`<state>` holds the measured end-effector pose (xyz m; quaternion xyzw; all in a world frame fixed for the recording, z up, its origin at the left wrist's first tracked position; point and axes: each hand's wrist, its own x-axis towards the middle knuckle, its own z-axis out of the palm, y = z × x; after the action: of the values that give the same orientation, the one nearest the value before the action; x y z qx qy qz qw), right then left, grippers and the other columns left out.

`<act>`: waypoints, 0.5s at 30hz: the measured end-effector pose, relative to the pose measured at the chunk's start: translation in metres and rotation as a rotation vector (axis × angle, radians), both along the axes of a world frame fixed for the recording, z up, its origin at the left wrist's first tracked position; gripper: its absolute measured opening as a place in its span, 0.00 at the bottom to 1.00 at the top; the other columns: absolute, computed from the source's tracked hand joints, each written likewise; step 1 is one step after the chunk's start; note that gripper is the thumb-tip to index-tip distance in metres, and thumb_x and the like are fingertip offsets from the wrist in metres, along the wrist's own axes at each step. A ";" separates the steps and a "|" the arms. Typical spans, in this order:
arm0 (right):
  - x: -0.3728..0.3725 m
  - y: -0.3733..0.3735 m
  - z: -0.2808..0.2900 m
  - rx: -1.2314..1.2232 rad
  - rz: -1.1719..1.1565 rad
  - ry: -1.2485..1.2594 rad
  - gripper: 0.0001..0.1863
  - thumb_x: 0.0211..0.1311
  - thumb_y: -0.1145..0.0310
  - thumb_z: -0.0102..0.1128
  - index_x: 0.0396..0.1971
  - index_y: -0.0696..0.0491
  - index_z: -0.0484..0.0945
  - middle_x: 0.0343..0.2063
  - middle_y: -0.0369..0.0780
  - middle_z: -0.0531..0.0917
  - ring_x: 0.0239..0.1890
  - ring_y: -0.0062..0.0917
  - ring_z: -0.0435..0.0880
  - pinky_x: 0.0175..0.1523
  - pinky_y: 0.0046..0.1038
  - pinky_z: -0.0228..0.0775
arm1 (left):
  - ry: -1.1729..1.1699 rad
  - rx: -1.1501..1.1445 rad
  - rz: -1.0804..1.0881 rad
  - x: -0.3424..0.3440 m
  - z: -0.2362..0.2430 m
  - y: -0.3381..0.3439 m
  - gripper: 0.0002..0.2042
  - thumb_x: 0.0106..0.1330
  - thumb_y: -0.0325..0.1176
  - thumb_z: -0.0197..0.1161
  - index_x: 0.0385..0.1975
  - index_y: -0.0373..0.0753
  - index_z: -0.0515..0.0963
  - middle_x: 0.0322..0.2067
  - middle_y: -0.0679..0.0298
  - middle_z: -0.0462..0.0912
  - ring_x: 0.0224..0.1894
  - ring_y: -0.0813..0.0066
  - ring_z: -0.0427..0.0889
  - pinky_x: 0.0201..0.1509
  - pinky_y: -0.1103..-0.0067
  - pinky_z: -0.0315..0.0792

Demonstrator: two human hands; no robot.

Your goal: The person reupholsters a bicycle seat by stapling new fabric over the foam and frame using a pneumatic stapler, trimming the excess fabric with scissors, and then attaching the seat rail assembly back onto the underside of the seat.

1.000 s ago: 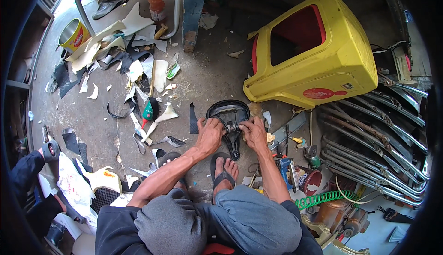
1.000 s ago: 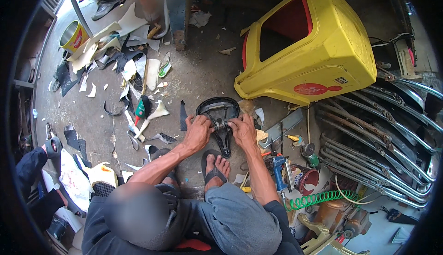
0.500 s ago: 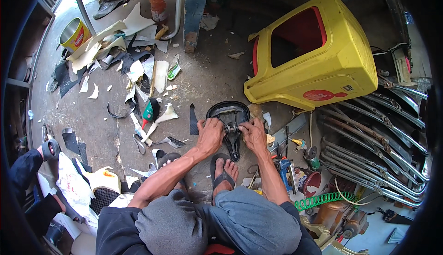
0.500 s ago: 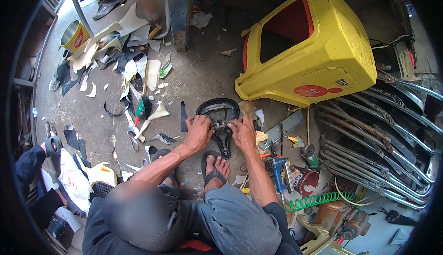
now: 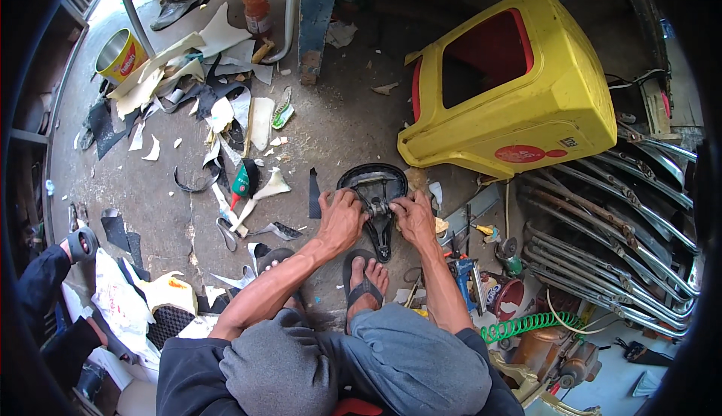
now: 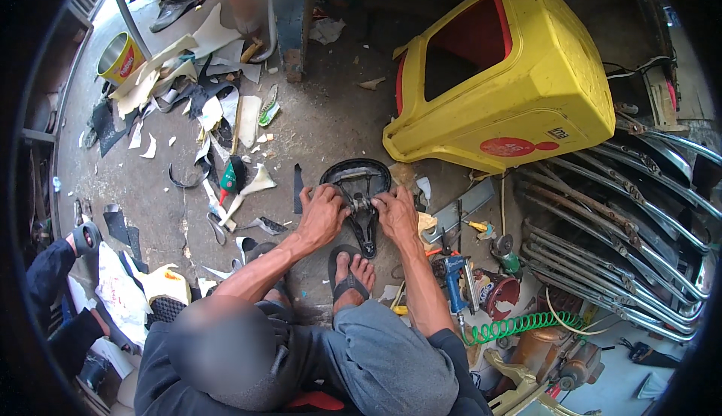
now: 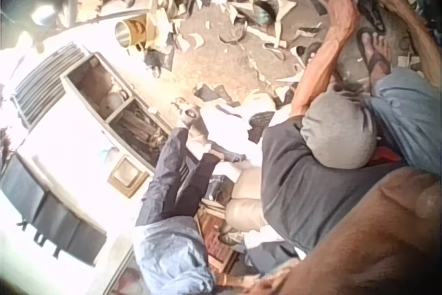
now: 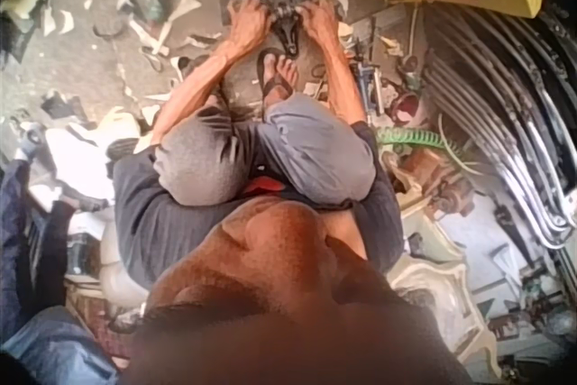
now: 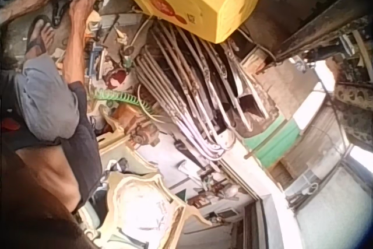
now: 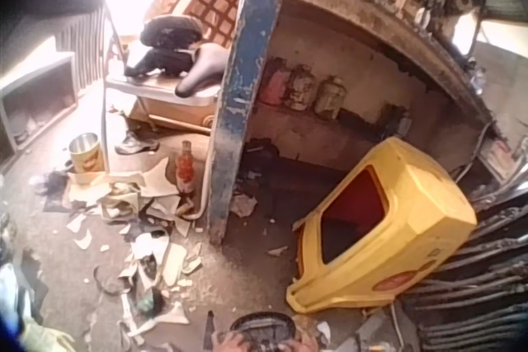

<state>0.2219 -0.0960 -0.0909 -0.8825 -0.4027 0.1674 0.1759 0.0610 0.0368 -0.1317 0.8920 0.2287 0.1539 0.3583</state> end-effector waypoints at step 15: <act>-0.003 0.004 0.003 -0.017 0.026 -0.036 0.10 0.64 0.63 0.66 0.39 0.51 0.88 0.37 0.47 0.77 0.46 0.44 0.76 0.52 0.42 0.71 | 0.096 0.052 -0.054 0.001 -0.005 0.001 0.08 0.60 0.31 0.68 0.37 0.36 0.82 0.43 0.58 0.80 0.59 0.59 0.74 0.62 0.51 0.58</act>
<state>0.2187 -0.0921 -0.0875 -0.8816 -0.4158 0.1569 0.1589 0.0621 0.0376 -0.1367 0.9132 0.2174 0.1072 0.3277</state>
